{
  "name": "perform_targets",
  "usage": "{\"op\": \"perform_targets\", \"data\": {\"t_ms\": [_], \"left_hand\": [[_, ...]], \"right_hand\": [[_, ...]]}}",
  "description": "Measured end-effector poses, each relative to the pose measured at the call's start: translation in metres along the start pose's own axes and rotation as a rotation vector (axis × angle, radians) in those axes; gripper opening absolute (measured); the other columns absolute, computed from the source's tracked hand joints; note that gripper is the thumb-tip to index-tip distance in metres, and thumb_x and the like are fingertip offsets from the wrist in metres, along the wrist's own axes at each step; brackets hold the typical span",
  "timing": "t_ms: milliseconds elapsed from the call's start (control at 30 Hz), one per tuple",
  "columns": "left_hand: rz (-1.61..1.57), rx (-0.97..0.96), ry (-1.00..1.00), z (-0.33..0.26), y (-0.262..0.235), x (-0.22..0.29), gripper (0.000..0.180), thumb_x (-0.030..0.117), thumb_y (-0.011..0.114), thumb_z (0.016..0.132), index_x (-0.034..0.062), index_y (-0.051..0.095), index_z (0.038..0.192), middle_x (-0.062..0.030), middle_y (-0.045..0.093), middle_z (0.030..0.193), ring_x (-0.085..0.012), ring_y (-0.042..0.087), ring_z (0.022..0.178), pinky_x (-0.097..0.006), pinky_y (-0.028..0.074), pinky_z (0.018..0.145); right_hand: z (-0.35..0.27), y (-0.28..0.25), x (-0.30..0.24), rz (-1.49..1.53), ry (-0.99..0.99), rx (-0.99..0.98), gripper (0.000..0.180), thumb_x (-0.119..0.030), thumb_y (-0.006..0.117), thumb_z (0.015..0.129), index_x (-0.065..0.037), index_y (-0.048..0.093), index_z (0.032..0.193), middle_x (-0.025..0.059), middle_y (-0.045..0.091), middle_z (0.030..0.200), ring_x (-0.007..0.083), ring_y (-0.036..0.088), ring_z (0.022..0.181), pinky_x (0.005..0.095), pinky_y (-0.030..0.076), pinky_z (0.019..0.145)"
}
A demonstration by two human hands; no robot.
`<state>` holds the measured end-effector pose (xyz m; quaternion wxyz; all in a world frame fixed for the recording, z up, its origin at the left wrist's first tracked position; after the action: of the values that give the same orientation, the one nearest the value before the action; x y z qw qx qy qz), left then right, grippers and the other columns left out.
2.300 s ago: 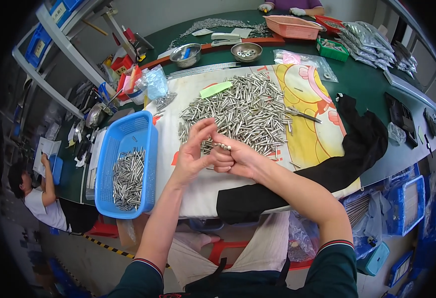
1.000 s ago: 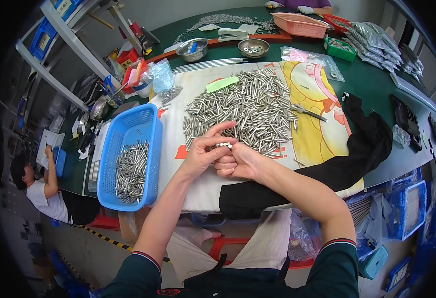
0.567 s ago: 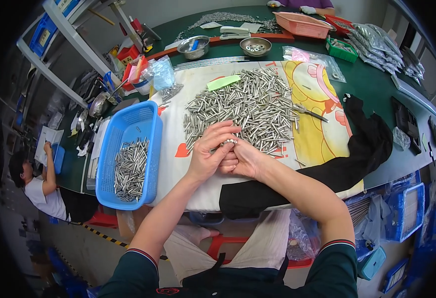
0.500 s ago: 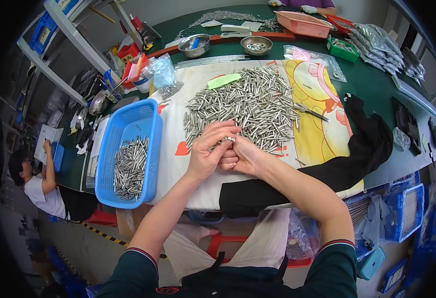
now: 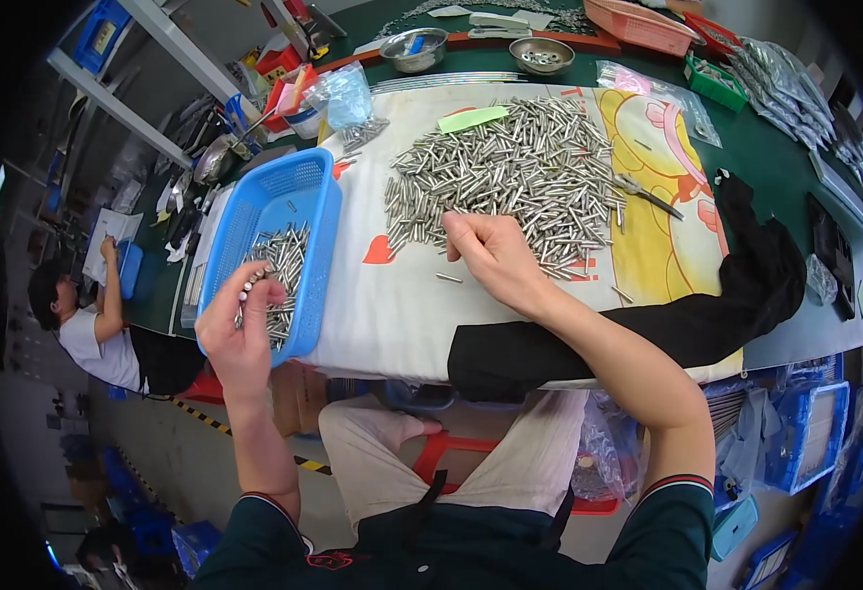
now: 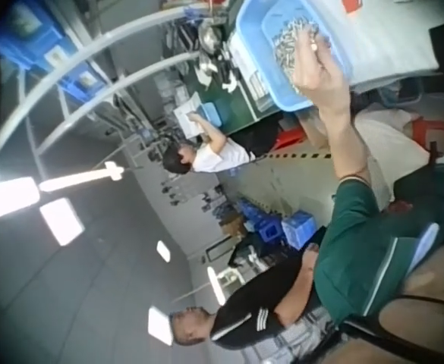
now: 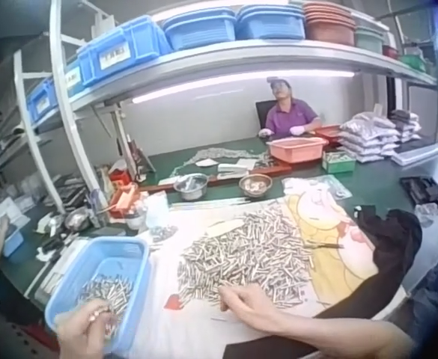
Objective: Sorting and inspecting small metal hardware components at a workbench.
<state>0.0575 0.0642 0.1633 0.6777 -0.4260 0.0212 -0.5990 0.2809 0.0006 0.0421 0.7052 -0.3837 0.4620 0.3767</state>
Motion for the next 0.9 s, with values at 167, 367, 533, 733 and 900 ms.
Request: {"op": "perform_targets", "data": {"t_ms": [167, 367, 533, 733, 900], "left_hand": [[0.626, 0.033, 0.143, 0.016, -0.029, -0.021, 0.024, 0.003, 0.067, 0.073, -0.0018, 0.061, 0.096, -0.0134, 0.062, 0.091, -0.0286, 0.06, 0.084, -0.034, 0.047, 0.072], [0.036, -0.248, 0.089, -0.004, 0.054, 0.019, 0.018, 0.002, 0.067, 0.07, 0.0002, 0.062, 0.087, -0.0112, 0.059, 0.083, -0.0285, 0.057, 0.078, -0.037, 0.045, 0.069], [0.043, -0.388, 0.135, -0.023, 0.142, 0.007, 0.015, 0.003, 0.066, 0.071, -0.0001, 0.062, 0.085, -0.0101, 0.057, 0.079, -0.0273, 0.056, 0.077, -0.037, 0.045, 0.069], [-0.059, -0.417, 0.214, -0.027, 0.171, 0.02, 0.015, 0.004, 0.065, 0.071, 0.0007, 0.062, 0.086, -0.0094, 0.053, 0.083, -0.0271, 0.054, 0.079, -0.037, 0.045, 0.07], [0.018, -0.421, 0.241, -0.036, 0.165, 0.016, 0.01, 0.003, 0.064, 0.072, 0.0011, 0.058, 0.08, -0.0096, 0.051, 0.081, -0.0277, 0.053, 0.078, -0.038, 0.045, 0.069]], "right_hand": [[0.003, -0.011, -0.012, -0.269, -0.104, 0.106, 0.025, -0.018, 0.054, 0.086, -0.001, 0.059, 0.069, 0.0095, 0.053, 0.06, 0.0224, 0.049, 0.054, 0.0335, 0.04, 0.054], [-0.003, -0.003, -0.021, -0.683, -0.331, 0.004, 0.01, -0.008, 0.064, 0.067, -0.003, 0.059, 0.073, 0.0085, 0.05, 0.076, 0.0247, 0.054, 0.076, 0.0347, 0.042, 0.064], [-0.006, 0.015, -0.021, -0.933, -0.424, -0.028, 0.015, -0.013, 0.066, 0.066, -0.006, 0.058, 0.076, 0.0061, 0.048, 0.082, 0.0232, 0.049, 0.083, 0.0353, 0.038, 0.069], [-0.001, 0.024, -0.021, -0.97, -0.517, -0.127, 0.01, -0.013, 0.062, 0.065, -0.006, 0.059, 0.071, 0.0069, 0.05, 0.084, 0.0225, 0.049, 0.086, 0.0336, 0.04, 0.071], [0.003, 0.037, -0.023, -1.126, -0.558, -0.197, 0.006, -0.012, 0.06, 0.066, -0.007, 0.061, 0.067, 0.0052, 0.054, 0.078, 0.0207, 0.051, 0.084, 0.0317, 0.04, 0.071]]}}
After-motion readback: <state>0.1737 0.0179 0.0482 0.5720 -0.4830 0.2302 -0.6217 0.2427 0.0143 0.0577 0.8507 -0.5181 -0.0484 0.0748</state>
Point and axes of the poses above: each hand's wrist, its own z-axis towards the middle knuckle, its own y-axis out of the palm, x = y × z, the point moved 10 cm from there along z, towards the middle knuckle
